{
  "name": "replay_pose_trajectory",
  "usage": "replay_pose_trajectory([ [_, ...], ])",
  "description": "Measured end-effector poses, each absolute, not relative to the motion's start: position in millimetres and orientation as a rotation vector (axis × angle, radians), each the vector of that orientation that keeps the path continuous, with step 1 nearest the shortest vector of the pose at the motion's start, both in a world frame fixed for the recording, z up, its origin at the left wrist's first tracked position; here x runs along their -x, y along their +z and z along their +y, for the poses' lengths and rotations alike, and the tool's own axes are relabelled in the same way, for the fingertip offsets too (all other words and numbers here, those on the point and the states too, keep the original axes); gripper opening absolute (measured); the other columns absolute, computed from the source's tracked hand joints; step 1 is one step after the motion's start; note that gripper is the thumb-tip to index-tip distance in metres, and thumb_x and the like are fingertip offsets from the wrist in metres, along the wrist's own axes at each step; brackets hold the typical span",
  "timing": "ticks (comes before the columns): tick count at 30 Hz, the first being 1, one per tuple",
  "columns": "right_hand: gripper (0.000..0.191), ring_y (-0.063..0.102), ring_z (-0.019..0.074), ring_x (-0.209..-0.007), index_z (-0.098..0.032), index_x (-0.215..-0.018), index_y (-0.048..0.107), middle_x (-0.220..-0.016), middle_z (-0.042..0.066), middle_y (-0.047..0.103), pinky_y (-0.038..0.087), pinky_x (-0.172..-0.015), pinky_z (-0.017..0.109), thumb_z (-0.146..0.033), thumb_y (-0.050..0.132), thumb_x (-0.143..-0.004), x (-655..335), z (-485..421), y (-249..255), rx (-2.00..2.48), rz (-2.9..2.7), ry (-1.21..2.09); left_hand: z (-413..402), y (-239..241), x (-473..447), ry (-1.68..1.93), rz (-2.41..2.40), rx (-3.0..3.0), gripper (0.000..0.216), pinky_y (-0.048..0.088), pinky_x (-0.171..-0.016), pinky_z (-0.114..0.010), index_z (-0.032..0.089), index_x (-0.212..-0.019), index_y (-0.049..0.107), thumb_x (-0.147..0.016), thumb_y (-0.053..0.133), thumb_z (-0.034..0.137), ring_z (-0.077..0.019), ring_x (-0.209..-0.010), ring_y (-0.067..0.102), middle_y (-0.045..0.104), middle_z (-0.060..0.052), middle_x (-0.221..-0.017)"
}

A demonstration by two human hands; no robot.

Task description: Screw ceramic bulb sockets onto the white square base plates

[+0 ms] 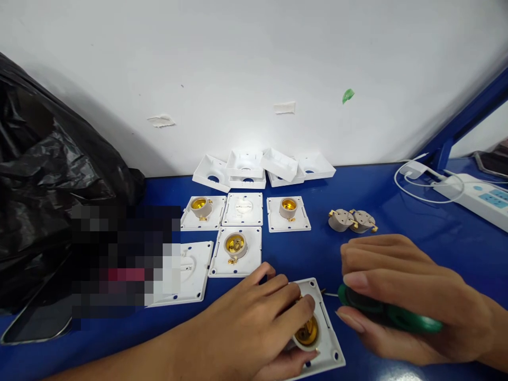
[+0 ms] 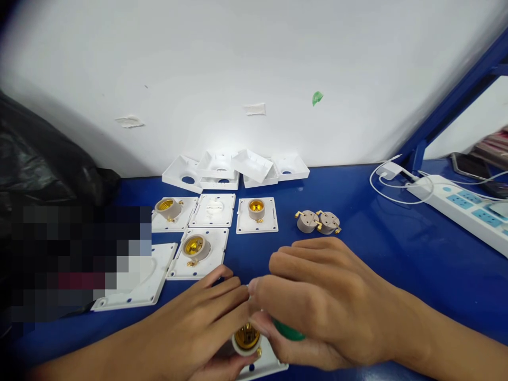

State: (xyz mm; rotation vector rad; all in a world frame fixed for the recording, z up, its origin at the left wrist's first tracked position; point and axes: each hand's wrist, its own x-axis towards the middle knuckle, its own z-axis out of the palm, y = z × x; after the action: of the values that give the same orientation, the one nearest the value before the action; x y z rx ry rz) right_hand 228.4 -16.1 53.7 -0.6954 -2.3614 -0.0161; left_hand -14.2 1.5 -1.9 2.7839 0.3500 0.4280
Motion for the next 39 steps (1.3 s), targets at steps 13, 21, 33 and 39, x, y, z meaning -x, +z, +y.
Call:
replay_pose_trajectory([
  [13, 0.018, 0.056, 0.0119, -0.054, -0.024, -0.080, 0.050, -0.065, -0.004, 0.056, 0.057, -0.058, 0.028, -0.013, 0.056, -0.093, -231, -26, 57, 0.806, -2.476, -0.073, 1, -4, 13, 0.445, 0.381, -2.766, 0.029, 0.044, -0.103, -0.044, 0.017, -0.116, 0.057, -0.111, 0.046, 0.044, -0.0239, -0.092, 0.068, 0.074, -0.007, -0.100],
  [21, 0.016, 0.061, 0.0166, -0.066, -0.025, -0.089, 0.063, -0.069, 0.000, 0.058, 0.059, -0.059, 0.028, -0.038, 0.071, -0.093, -228, -32, 40, 0.822, -2.351, -0.031, 2, -2, 12, 0.456, 0.369, -2.782, 0.028, 0.042, -0.100, -0.043, 0.016, -0.118, 0.056, -0.111, 0.047, 0.042, -0.0240, -0.090, 0.067, 0.073, -0.006, -0.099],
  [33, 0.010, 0.071, 0.0170, -0.072, -0.024, -0.089, 0.062, -0.082, 0.001, 0.072, 0.065, -0.070, 0.030, -0.015, 0.063, -0.091, -235, -43, 41, 0.925, -2.291, -0.083, 2, 4, 14, 0.346, 0.383, -2.811, 0.035, 0.041, -0.104, -0.041, 0.014, -0.128, 0.055, -0.114, 0.040, 0.042, -0.0235, -0.098, 0.068, 0.075, -0.006, -0.107],
  [39, 0.010, 0.068, 0.0172, -0.067, -0.026, -0.086, 0.066, -0.070, -0.001, 0.067, 0.061, -0.060, 0.027, -0.028, 0.075, -0.085, -221, -36, 50, 1.026, -2.362, -0.156, 2, 4, 14, 0.359, 0.387, -2.814, 0.035, 0.040, -0.105, -0.041, 0.016, -0.128, 0.055, -0.114, 0.038, 0.043, -0.0226, -0.098, 0.068, 0.076, -0.005, -0.108],
])
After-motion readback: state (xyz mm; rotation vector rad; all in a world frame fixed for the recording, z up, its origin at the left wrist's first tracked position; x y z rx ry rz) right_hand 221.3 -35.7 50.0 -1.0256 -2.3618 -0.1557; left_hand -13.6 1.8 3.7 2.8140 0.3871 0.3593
